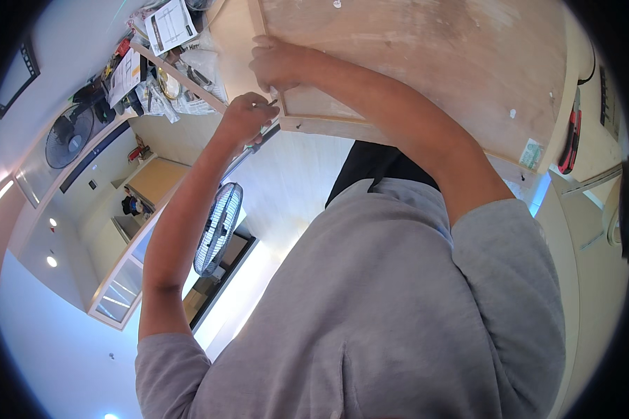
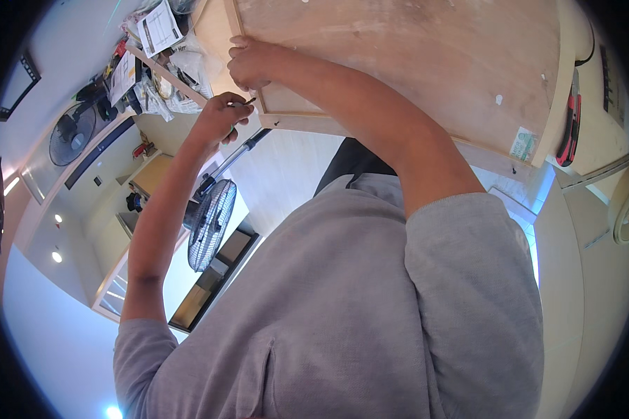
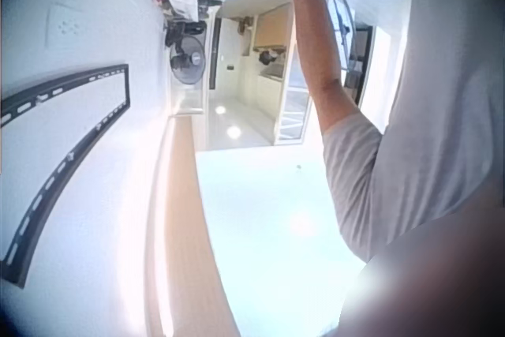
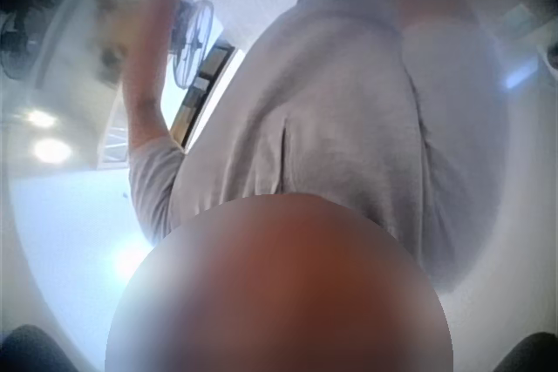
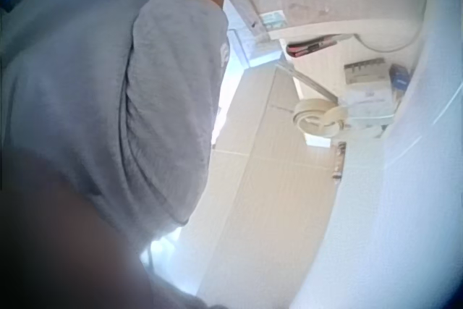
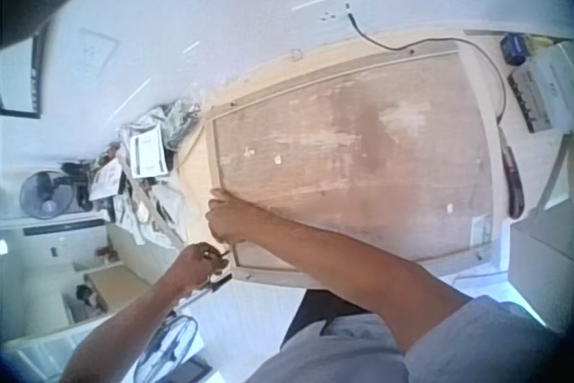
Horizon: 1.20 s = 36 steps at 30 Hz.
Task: The person uses a screwdriver to fasten screws into a wooden board on a workbench. After securing the board, the person walks to another area and, with another person, lifts a large flat-screen TV from the floor.
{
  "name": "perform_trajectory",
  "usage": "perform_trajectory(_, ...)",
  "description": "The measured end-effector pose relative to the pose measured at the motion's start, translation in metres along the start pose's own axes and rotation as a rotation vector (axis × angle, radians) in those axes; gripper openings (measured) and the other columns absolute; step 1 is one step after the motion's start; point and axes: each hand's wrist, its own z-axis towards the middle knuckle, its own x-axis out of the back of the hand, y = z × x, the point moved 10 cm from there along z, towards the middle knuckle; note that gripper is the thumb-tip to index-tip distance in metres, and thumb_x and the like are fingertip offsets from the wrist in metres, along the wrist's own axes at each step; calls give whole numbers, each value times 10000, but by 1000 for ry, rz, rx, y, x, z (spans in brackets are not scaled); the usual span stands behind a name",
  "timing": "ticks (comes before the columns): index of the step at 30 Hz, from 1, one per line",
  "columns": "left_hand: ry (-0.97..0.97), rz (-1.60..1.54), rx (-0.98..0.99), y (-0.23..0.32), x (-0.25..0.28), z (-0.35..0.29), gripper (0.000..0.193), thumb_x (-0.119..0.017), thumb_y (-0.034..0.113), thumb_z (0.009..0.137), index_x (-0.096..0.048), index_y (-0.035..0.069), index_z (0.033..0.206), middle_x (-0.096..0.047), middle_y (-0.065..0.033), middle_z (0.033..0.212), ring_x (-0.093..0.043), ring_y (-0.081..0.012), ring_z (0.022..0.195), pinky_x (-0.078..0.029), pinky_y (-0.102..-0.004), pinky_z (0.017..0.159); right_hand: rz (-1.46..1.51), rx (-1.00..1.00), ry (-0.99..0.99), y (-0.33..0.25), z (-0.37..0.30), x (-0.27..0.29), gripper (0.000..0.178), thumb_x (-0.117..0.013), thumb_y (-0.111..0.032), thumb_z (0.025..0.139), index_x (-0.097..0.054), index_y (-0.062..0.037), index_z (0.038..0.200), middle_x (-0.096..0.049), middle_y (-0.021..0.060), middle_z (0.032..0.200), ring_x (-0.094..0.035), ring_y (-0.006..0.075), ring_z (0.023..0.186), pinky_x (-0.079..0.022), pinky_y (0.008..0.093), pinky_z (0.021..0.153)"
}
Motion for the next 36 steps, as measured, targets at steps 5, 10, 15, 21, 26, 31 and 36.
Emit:
perform_trajectory(5,30,137,-152,1,2,23,274,-748,178,826,-697,-47,973,-656,-70,744,-600,-149,616,-439,-275,535,-17,2,-47,2,1,-4,168,-699,-244,846,-833,-309,923,-714,-41,1067,-540,230,1253,-187,517,1256)
perform_trajectory(10,86,897,-502,39,-15,8,288,-676,199,819,-726,-2,1020,-724,-210,861,-707,-392,813,-552,-498,757,-35,10,-19,0,-1,-3,205,-679,-193,838,-834,-286,935,-716,-25,1059,-550,237,1246,-187,511,1264)
perform_trajectory(15,40,822,-321,46,-8,-7,321,-675,207,822,-715,7,1070,-721,-239,909,-708,-417,922,-553,-502,821,111,-19,-1,3,0,0,291,-675,-82,799,-832,-273,953,-678,4,1003,-547,238,1221,-163,528,1271)
perform_trajectory(21,79,53,-462,17,22,-54,424,-755,131,859,-669,-8,1251,-702,-122,900,-653,-221,779,-532,-334,757,102,11,-95,-1,-2,-5,357,-661,-39,822,-821,-270,1041,-641,5,1025,-525,232,1241,-129,558,1276)
perform_trajectory(26,-36,-862,-321,-101,-26,-49,482,-768,80,873,-628,-2,1326,-684,-33,977,-606,-113,774,-499,-268,700,15,7,-206,-8,3,0,343,-680,-71,830,-818,-270,1073,-669,20,1069,-537,252,1250,-134,595,1265)
perform_trajectory(31,-124,-1174,-201,-170,-114,-53,382,-712,60,914,-633,-4,1282,-685,-28,943,-593,-114,710,-487,-271,661,-89,35,-495,-22,17,-20,370,-700,-58,827,-789,-253,1128,-671,18,1122,-553,253,1232,-161,613,1247)
perform_trajectory(36,-141,-1315,-184,-204,-153,-53,355,-693,68,924,-634,-9,1266,-675,-29,918,-574,-109,686,-480,-269,648,-204,64,-608,-31,30,-40,210,-688,-66,818,-753,-183,980,-657,37,1060,-574,257,1180,-275,571,1161)
